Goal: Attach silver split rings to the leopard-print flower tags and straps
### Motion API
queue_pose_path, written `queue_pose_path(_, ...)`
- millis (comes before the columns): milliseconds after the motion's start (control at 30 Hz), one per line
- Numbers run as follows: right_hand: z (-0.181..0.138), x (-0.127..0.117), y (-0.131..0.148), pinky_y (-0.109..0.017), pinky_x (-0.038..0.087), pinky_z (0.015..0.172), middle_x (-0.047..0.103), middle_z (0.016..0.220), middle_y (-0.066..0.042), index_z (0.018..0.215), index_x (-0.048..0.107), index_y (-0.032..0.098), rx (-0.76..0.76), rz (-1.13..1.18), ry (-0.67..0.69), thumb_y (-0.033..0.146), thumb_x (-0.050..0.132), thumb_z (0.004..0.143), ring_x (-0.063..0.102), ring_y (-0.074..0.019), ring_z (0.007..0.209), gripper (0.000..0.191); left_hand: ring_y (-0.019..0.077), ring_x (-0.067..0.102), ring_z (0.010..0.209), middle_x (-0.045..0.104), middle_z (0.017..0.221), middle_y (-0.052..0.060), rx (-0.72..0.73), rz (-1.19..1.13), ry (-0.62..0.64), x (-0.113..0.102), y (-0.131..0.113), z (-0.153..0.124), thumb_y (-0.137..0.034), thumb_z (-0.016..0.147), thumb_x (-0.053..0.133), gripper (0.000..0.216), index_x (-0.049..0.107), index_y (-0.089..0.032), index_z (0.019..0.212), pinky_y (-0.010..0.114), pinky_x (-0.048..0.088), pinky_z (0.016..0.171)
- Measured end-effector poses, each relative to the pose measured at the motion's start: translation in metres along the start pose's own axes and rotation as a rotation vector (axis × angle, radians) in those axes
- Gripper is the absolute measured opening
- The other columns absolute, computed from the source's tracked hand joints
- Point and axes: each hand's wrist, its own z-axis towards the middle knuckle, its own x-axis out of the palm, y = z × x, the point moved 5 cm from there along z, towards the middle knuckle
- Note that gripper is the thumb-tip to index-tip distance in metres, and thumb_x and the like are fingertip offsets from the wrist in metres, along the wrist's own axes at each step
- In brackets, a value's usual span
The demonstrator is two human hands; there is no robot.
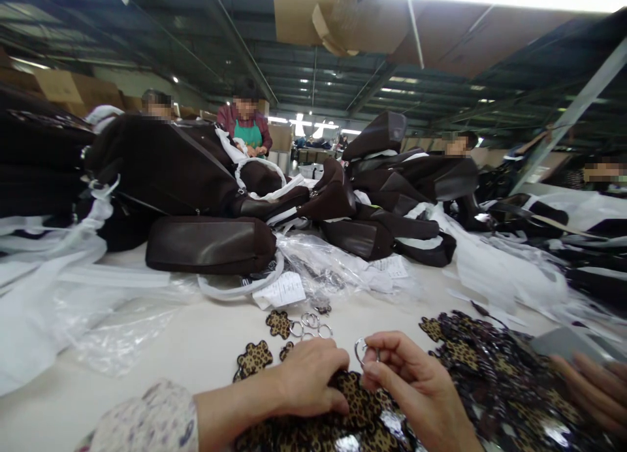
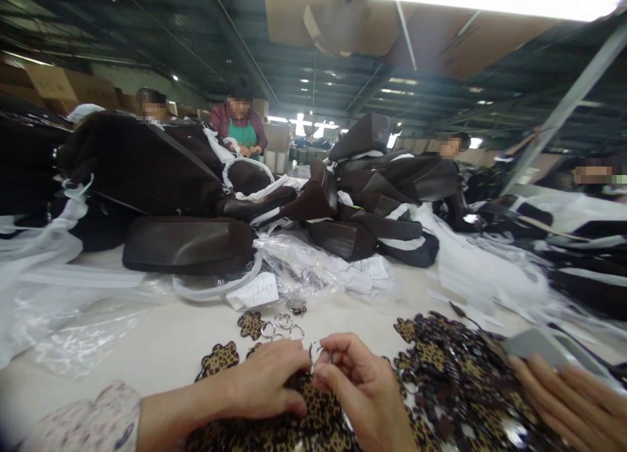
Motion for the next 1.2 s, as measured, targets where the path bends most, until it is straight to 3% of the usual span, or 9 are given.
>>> queue_pose_path(167,0.001,0.001,0.006,-0.023,0.052,0.053,0.068,0.063,0.003,0.085,0.071,0.021,0.015,0.088,0.003,0.044,0.082,0.072,0.064,-0.0130,0.053,0.029,0.0161,0.052,0.068,0.055,0.068,-0.003,-0.209,-0.504,-0.068,-0.012,0.006,0.004,-0.017,0.067,0.066,0.013,0.064,-0.018,0.080,0.024,0.038,0.060)
queue_pose_path(333,0.002,0.008,0.006,-0.024,0.051,0.050,0.067,0.061,0.003,0.082,0.072,0.019,0.078,0.192,0.026,0.043,0.087,0.066,0.062,-0.0121,0.050,0.032,0.0179,0.059,0.083,0.065,0.083,0.001,-0.060,-0.430,-0.241,-0.045,0.003,0.004,-0.014,0.071,0.061,0.019,0.075,-0.019,0.082,0.025,0.043,0.076)
queue_pose_path(500,0.003,0.013,0.002,-0.024,0.052,0.050,0.067,0.059,0.004,0.081,0.070,0.018,0.106,0.190,0.061,0.038,0.087,0.066,0.063,-0.0126,0.049,0.030,0.0169,0.062,0.079,0.068,0.083,0.002,-0.051,-0.455,-0.238,-0.050,0.002,0.003,-0.015,0.074,0.058,0.027,0.075,-0.018,0.095,0.026,0.044,0.076)
queue_pose_path(700,0.004,0.016,0.000,-0.024,0.053,0.050,0.066,0.059,0.004,0.081,0.068,0.018,0.137,0.148,0.116,0.034,0.085,0.068,0.064,-0.0123,0.050,0.027,0.0116,0.050,0.068,0.056,0.072,-0.004,-0.036,-0.826,-0.166,-0.040,0.005,0.007,-0.009,0.059,0.058,0.030,0.062,-0.016,0.088,0.022,0.034,0.060)
queue_pose_path(900,0.005,0.018,-0.001,-0.021,0.052,0.049,0.064,0.057,0.006,0.081,0.067,0.017,0.148,0.177,0.138,0.037,0.085,0.068,0.064,-0.0109,0.048,0.030,0.0138,0.054,0.076,0.064,0.081,-0.001,-0.054,-0.821,-0.033,-0.042,-0.011,0.002,-0.009,0.056,0.047,0.039,0.067,-0.015,0.089,0.024,0.036,0.067)
queue_pose_path(1100,0.005,0.016,-0.001,-0.021,0.052,0.049,0.064,0.056,0.006,0.083,0.067,0.016,0.162,0.183,0.153,0.040,0.085,0.069,0.064,-0.0102,0.047,0.033,0.0111,0.052,0.064,0.063,0.074,-0.003,-0.169,-0.916,-0.059,-0.046,-0.008,0.000,-0.012,0.056,0.052,0.038,0.068,-0.016,0.090,0.022,0.032,0.059)
queue_pose_path(1200,0.005,0.016,-0.005,-0.019,0.051,0.049,0.064,0.056,0.006,0.083,0.066,0.017,0.185,0.184,0.174,0.040,0.085,0.069,0.065,-0.0102,0.048,0.034,0.0128,0.058,0.073,0.067,0.080,-0.001,-0.120,-0.925,-0.063,-0.047,-0.009,0.001,-0.009,0.054,0.049,0.039,0.065,-0.015,0.089,0.023,0.037,0.066)
